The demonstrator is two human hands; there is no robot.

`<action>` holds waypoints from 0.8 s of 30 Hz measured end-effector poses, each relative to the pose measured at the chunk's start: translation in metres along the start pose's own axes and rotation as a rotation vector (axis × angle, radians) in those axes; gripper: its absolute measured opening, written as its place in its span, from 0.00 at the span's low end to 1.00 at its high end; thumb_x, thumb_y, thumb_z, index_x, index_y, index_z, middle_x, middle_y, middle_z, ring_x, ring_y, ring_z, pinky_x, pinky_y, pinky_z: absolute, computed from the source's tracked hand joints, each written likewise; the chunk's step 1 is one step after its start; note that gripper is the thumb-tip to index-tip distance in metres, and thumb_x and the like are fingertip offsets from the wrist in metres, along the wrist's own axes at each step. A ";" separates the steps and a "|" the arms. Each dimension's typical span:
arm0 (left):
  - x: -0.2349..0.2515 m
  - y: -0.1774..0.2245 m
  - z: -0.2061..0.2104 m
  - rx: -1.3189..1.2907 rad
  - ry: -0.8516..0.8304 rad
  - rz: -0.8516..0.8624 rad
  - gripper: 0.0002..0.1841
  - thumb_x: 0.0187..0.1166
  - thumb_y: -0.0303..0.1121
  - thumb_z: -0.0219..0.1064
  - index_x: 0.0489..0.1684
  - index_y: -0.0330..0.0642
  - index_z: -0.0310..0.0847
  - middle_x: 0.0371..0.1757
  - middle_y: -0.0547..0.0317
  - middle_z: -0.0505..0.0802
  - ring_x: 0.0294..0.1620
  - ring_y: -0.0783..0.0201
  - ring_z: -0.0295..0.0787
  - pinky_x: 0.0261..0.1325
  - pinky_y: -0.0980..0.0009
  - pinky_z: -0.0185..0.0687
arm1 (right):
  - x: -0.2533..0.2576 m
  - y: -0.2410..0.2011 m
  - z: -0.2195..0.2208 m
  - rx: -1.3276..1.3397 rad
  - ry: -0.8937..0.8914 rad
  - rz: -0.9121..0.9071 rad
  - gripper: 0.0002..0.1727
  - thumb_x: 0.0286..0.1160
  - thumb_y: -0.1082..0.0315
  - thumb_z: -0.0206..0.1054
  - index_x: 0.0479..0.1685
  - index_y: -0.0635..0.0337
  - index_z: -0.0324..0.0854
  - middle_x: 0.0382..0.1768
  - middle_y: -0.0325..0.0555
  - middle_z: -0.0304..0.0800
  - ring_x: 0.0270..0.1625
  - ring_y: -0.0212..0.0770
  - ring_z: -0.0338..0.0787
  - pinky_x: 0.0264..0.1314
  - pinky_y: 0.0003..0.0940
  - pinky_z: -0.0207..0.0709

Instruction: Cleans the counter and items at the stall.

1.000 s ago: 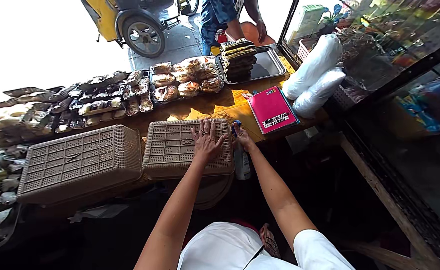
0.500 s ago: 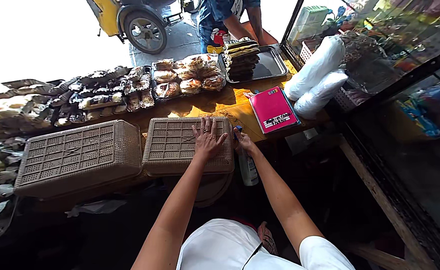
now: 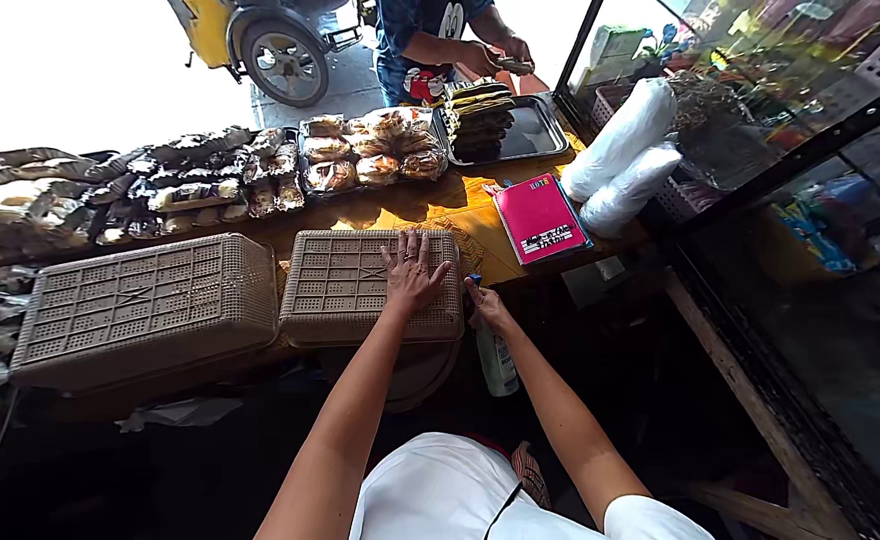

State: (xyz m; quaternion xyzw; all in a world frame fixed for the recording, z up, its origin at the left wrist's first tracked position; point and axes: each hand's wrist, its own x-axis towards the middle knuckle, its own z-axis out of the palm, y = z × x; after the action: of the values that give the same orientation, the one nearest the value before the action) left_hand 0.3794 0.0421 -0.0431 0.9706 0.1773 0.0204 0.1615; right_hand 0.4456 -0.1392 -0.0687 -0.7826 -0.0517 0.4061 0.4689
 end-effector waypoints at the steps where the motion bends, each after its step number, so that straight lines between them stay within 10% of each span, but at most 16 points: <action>1: 0.000 0.000 -0.001 -0.003 -0.002 0.001 0.47 0.86 0.69 0.34 0.97 0.41 0.43 0.97 0.43 0.44 0.98 0.45 0.27 0.89 0.30 0.16 | -0.004 0.002 0.001 0.003 0.013 0.018 0.38 0.91 0.39 0.44 0.56 0.71 0.80 0.37 0.57 0.84 0.28 0.44 0.85 0.39 0.38 0.84; 9: 0.001 -0.001 0.000 -0.005 -0.021 -0.006 0.48 0.86 0.70 0.34 0.97 0.42 0.42 0.97 0.43 0.44 0.98 0.44 0.27 0.89 0.30 0.14 | -0.036 0.018 0.003 0.013 -0.130 0.060 0.34 0.93 0.43 0.43 0.72 0.66 0.73 0.49 0.59 0.82 0.31 0.42 0.85 0.38 0.36 0.83; 14: 0.000 0.001 -0.002 -0.025 -0.020 -0.008 0.47 0.86 0.69 0.35 0.97 0.42 0.42 0.97 0.43 0.44 0.98 0.44 0.26 0.89 0.31 0.14 | -0.045 0.050 0.010 -0.045 -0.082 -0.085 0.29 0.95 0.50 0.45 0.51 0.70 0.80 0.35 0.50 0.81 0.27 0.36 0.83 0.34 0.32 0.83; 24: 0.001 0.001 -0.003 -0.022 -0.011 -0.003 0.47 0.87 0.69 0.34 0.97 0.42 0.43 0.97 0.43 0.44 0.98 0.45 0.26 0.90 0.32 0.15 | -0.054 0.083 0.023 -0.201 -0.100 -0.226 0.28 0.88 0.52 0.59 0.63 0.74 0.79 0.53 0.60 0.76 0.35 0.39 0.86 0.38 0.29 0.84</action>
State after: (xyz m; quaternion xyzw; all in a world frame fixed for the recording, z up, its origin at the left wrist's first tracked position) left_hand 0.3802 0.0419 -0.0400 0.9686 0.1777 0.0165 0.1731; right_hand 0.3686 -0.1940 -0.1064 -0.7938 -0.2030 0.3818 0.4277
